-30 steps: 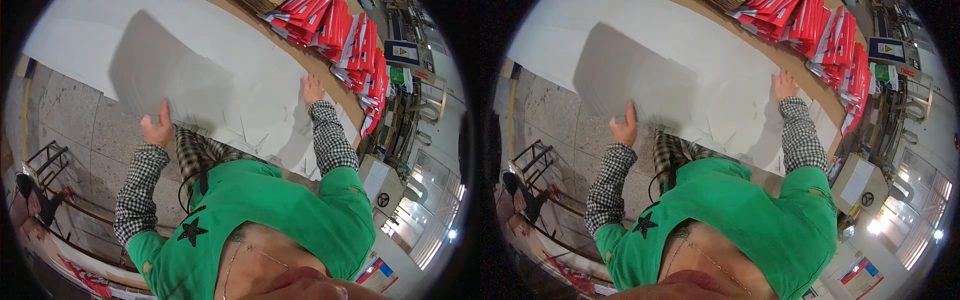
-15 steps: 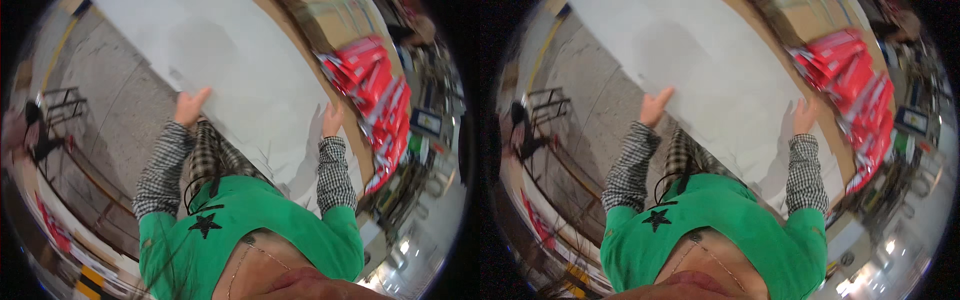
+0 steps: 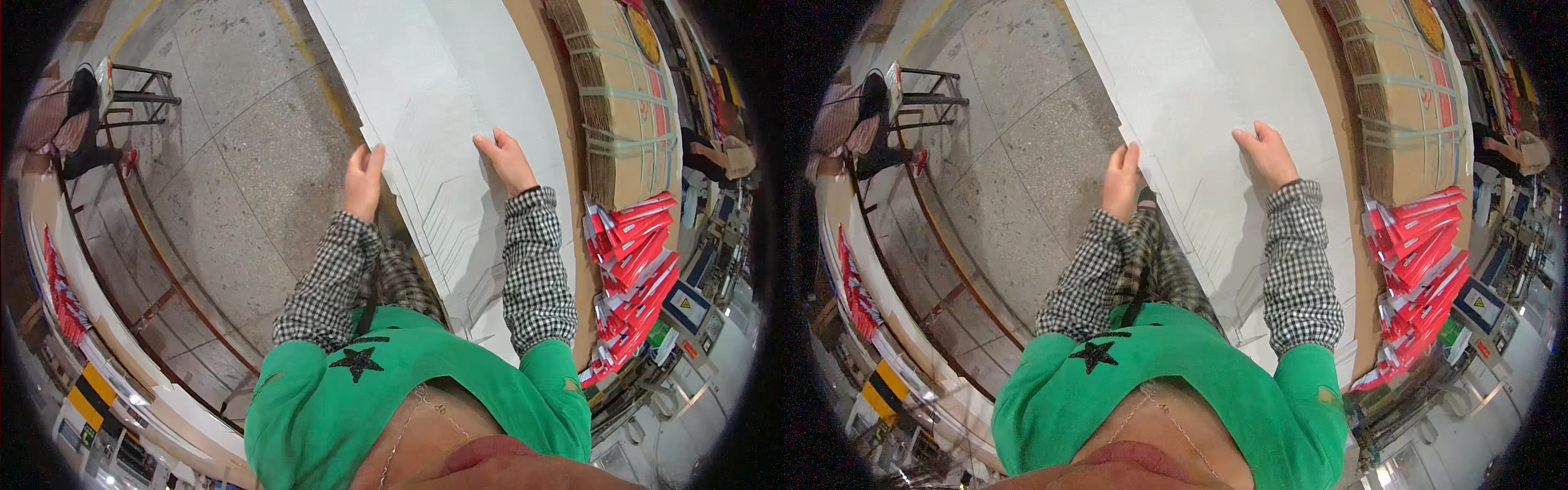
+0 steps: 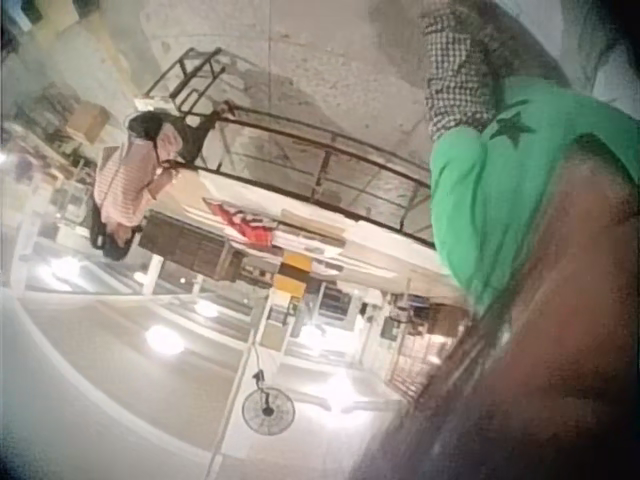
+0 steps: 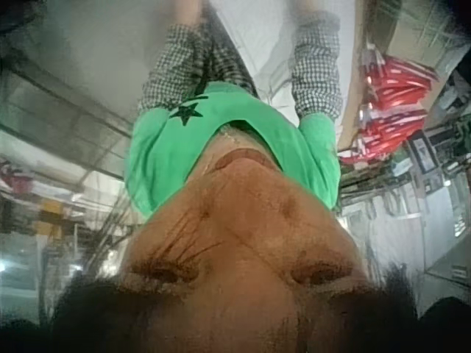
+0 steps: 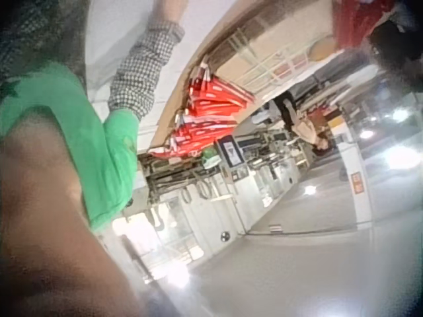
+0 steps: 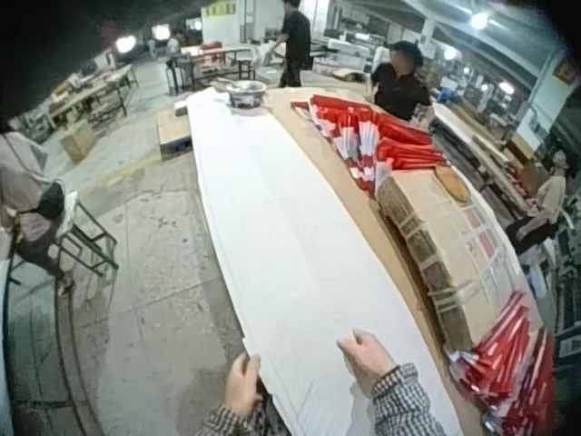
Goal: Organizing and stacking paperboard packaging inserts on a work table.
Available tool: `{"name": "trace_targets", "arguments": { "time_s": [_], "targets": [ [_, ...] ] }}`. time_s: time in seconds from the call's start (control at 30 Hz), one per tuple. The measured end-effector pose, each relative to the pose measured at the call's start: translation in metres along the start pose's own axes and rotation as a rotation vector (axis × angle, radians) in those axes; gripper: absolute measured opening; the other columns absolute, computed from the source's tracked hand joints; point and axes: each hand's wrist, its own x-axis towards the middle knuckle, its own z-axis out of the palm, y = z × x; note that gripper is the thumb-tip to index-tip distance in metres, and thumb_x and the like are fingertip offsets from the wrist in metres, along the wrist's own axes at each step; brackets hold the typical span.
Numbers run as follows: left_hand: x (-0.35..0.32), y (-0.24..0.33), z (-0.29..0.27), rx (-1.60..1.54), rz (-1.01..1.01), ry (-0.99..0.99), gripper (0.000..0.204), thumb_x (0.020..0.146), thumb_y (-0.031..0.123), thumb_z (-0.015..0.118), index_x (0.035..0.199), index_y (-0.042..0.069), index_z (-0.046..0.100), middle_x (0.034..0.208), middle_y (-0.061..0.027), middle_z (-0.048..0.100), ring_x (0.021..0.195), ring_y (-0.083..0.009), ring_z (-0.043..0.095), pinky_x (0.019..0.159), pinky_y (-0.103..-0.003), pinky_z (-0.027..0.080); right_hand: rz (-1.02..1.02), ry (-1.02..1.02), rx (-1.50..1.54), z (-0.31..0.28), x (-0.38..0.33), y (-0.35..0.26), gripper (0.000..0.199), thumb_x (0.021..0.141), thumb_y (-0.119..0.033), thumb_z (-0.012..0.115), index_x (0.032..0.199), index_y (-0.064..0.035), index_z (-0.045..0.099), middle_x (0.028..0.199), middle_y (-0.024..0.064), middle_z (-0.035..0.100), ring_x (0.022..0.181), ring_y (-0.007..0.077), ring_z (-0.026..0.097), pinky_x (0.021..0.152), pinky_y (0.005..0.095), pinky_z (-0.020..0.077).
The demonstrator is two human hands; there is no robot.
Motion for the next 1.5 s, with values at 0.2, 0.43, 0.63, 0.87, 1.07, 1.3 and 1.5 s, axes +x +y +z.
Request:
{"name": "trace_targets", "arguments": {
  "time_s": [0.2, 0.43, 0.63, 0.87, 1.07, 1.3, 1.5],
  "targets": [
    [0.005, 0.012, 0.029, -0.340, -0.050, -0.123, 0.060, 0.088, 0.035, 0.050, 0.127, -0.008, 0.033, 0.128, -0.0155, 0.041, 0.116, -0.0224, 0.040, 0.098, -0.031, 0.030, 0.001, 0.004, 0.139, 0.004, -0.019, -0.006, 0.022, 0.084, -0.021, 0.056, 0.091, 0.0001, 0.053, 0.080, -0.0023, 0.052, 0.074, 0.0058, 0.043, 0.068, 0.0209, 0.0376],
    [0.004, 0.012, 0.029, -0.470, -0.166, -0.169, 0.058, 0.088, 0.033, 0.050, 0.128, -0.007, 0.033, 0.128, -0.0138, 0.041, 0.116, -0.0217, 0.040, 0.098, -0.030, 0.030, 0.041, 0.032, 0.150, 0.010, -0.026, -0.013, 0.020, 0.083, -0.020, 0.057, 0.081, -0.0011, 0.052, 0.071, -0.0039, 0.048, 0.066, 0.0047, 0.039, 0.059, 0.0194, 0.0353],
    [0.002, 0.009, 0.035, -0.439, -0.157, -0.160, 0.057, 0.088, 0.032, 0.051, 0.127, -0.007, 0.035, 0.127, -0.0134, 0.042, 0.114, -0.0212, 0.041, 0.097, -0.030, 0.031, 0.012, 0.146, -0.071, 0.009, -0.027, -0.013, 0.033, 0.081, -0.024, 0.061, 0.064, -0.0057, 0.039, 0.061, -0.0065, 0.034, 0.058, 0.0049, 0.029, 0.049, 0.0229, 0.0280],
    [0.000, 0.016, 0.040, -0.344, -0.035, -0.108, 0.049, 0.086, 0.024, 0.054, 0.122, -0.007, 0.041, 0.120, -0.0137, 0.049, 0.108, -0.0209, 0.046, 0.092, -0.030, 0.035, 0.101, 0.190, 0.166, 0.011, -0.030, -0.010, 0.033, 0.083, -0.024, 0.061, 0.062, -0.0116, 0.038, 0.061, -0.0087, 0.029, 0.057, 0.0028, 0.025, 0.050, 0.0198, 0.0227],
    [-0.007, 0.028, 0.039, -0.246, 0.000, -0.072, 0.047, 0.086, 0.023, 0.054, 0.120, -0.007, 0.043, 0.119, -0.0127, 0.050, 0.107, -0.0203, 0.047, 0.091, -0.029, 0.036, 0.058, 0.184, 0.079, 0.010, -0.027, -0.007, 0.035, 0.084, -0.024, 0.060, 0.062, -0.0113, 0.035, 0.061, -0.0084, 0.029, 0.057, 0.0030, 0.024, 0.049, 0.0206, 0.0225],
    [0.000, 0.020, 0.042, -0.255, 0.094, -0.045, 0.045, 0.085, 0.022, 0.057, 0.118, -0.007, 0.045, 0.116, -0.0125, 0.052, 0.105, -0.0198, 0.049, 0.090, -0.030, 0.037, -0.011, 0.195, -0.022, 0.011, -0.027, -0.012, 0.036, 0.083, -0.025, 0.060, 0.062, -0.0091, 0.036, 0.060, -0.0069, 0.030, 0.056, 0.0044, 0.025, 0.047, 0.0214, 0.0229],
    [0.005, 0.015, 0.044, -0.177, 0.063, -0.031, 0.045, 0.081, 0.020, 0.063, 0.114, -0.006, 0.048, 0.109, -0.0119, 0.057, 0.098, -0.0199, 0.053, 0.085, -0.030, 0.041, 0.115, 0.202, -0.040, 0.004, -0.029, 0.000, 0.034, 0.082, -0.026, 0.061, 0.063, -0.0087, 0.039, 0.061, -0.0063, 0.033, 0.057, 0.0042, 0.026, 0.049, 0.0205, 0.0238]
  ]
}}
